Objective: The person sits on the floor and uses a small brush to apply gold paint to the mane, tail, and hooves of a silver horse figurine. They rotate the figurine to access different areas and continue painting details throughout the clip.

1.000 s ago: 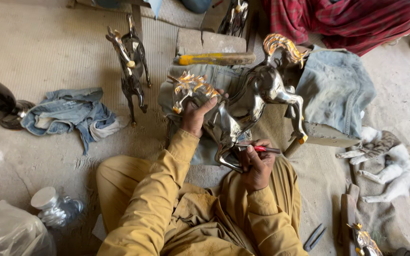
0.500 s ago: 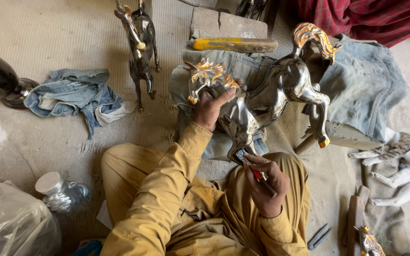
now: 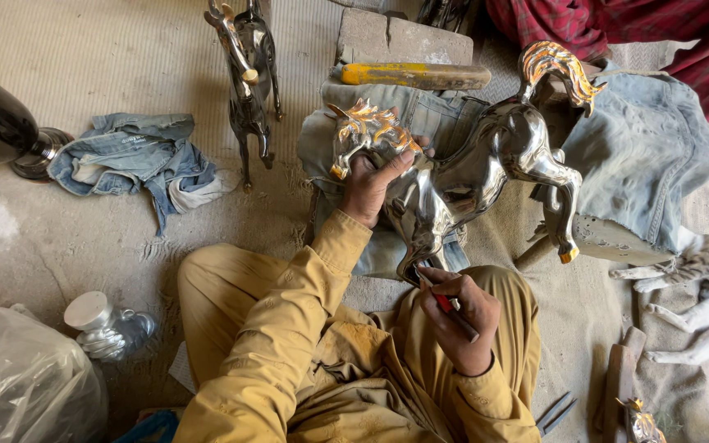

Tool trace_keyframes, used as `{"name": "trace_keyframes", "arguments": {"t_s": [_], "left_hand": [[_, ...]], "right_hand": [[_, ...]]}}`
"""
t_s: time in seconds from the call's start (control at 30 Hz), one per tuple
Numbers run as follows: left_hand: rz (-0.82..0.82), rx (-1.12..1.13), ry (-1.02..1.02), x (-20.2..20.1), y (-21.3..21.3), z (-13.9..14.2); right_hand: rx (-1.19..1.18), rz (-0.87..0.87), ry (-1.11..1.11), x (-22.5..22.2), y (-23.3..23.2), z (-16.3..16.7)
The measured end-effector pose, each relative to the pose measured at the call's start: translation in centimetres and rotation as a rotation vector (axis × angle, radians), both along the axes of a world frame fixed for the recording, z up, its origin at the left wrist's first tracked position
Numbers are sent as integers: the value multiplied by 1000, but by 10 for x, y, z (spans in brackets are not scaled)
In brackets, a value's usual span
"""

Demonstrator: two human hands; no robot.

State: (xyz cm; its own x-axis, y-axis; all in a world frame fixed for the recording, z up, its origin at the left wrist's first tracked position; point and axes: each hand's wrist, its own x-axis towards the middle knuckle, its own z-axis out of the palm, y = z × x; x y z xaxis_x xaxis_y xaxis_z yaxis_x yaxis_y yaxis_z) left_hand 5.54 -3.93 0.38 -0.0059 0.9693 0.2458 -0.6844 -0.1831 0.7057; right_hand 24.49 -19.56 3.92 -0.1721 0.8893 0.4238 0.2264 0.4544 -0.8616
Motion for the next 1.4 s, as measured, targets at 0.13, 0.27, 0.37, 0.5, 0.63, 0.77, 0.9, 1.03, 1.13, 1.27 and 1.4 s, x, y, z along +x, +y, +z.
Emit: {"name": "trace_keyframes", "arguments": {"t_s": [0.13,0.27,0.37,0.5,0.63,0.77,0.9,1.03,1.13,1.27,1.4], "left_hand": [[8,6,2,1,-1,3],[23,8,1,1,-2,6],[41,19,17,1,-3,5],[68,52,62,2,-4,4],[81,55,49,2,-3,5],[64,18,2,4,-2,7],[57,3,-6,4,-1,6],[47,-12,5,3,-2,4],[57,29,-12,4,-1,4],[40,-24,-35,4,-2,5],[40,-14,-27,4,-2,4]], "right_hand": [[7,-3,-30,2,2,0],[-62,45,-20,5,4,5],[-128,101,-33,10,10,11],[-250,200,-86,21,24,19],[-288,341,-209,35,49,26],[-468,538,-141,41,73,30],[-366,722,-255,43,98,35],[-284,881,-340,41,115,42],[-276,953,-304,37,120,47],[-275,968,-410,36,124,55],[-314,994,-449,37,124,58]]}}
